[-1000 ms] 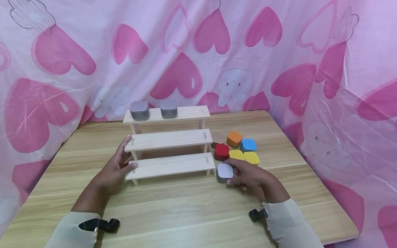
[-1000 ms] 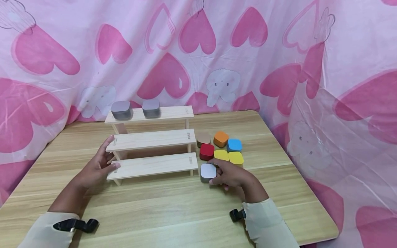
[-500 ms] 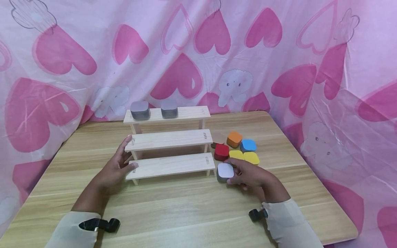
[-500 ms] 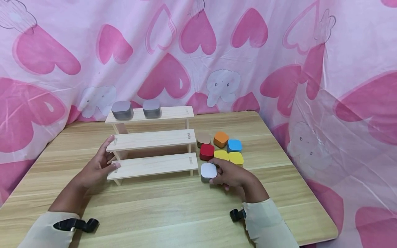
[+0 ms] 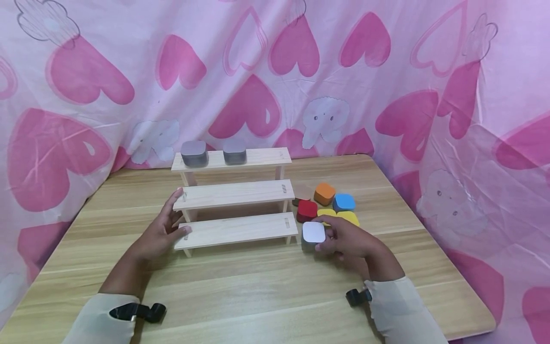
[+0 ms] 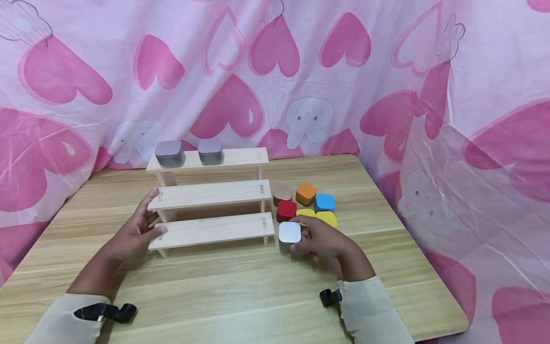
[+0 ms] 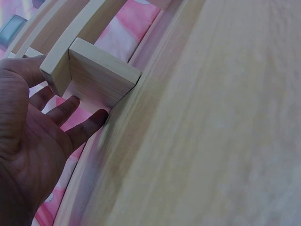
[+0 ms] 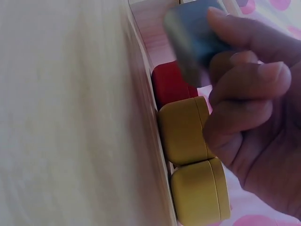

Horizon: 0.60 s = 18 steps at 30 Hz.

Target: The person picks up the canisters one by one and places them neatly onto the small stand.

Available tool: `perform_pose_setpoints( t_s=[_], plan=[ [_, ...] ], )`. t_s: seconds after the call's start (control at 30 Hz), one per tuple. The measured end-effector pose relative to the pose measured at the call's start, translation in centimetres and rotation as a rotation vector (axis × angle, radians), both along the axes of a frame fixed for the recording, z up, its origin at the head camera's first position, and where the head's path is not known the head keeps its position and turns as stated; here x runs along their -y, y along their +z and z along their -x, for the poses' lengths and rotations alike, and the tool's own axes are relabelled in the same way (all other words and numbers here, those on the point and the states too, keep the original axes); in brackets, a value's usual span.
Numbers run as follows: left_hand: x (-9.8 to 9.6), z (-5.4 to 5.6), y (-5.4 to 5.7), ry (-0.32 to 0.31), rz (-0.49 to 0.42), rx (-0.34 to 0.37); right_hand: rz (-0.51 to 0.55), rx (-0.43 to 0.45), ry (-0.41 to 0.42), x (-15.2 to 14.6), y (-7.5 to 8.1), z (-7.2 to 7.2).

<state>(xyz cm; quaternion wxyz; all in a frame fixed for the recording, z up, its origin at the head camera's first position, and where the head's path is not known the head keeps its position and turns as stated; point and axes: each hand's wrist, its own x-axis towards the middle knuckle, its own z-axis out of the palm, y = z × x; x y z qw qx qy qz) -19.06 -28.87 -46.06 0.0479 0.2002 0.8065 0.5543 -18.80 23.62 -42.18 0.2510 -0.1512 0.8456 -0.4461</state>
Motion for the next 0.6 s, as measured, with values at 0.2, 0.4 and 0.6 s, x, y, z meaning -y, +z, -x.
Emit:
perform_pose_setpoints(
  t_s=[0.2,0.4,0.6],
  plan=[
    [-0.07,-0.02,0.14,-0.017,-0.037,0.006,0.081,0.011,-0.075,-0.16,0.34,0.07],
    [-0.08,-0.06,0.21,-0.036,-0.059,-0.006,0.183,-0.032,-0.115,-0.37,0.34,0.27],
    [-0.02,-0.14,0.22,-0.020,-0.038,0.008,0.233,-0.069,-0.176,-0.36,0.22,0.49]
  ],
)
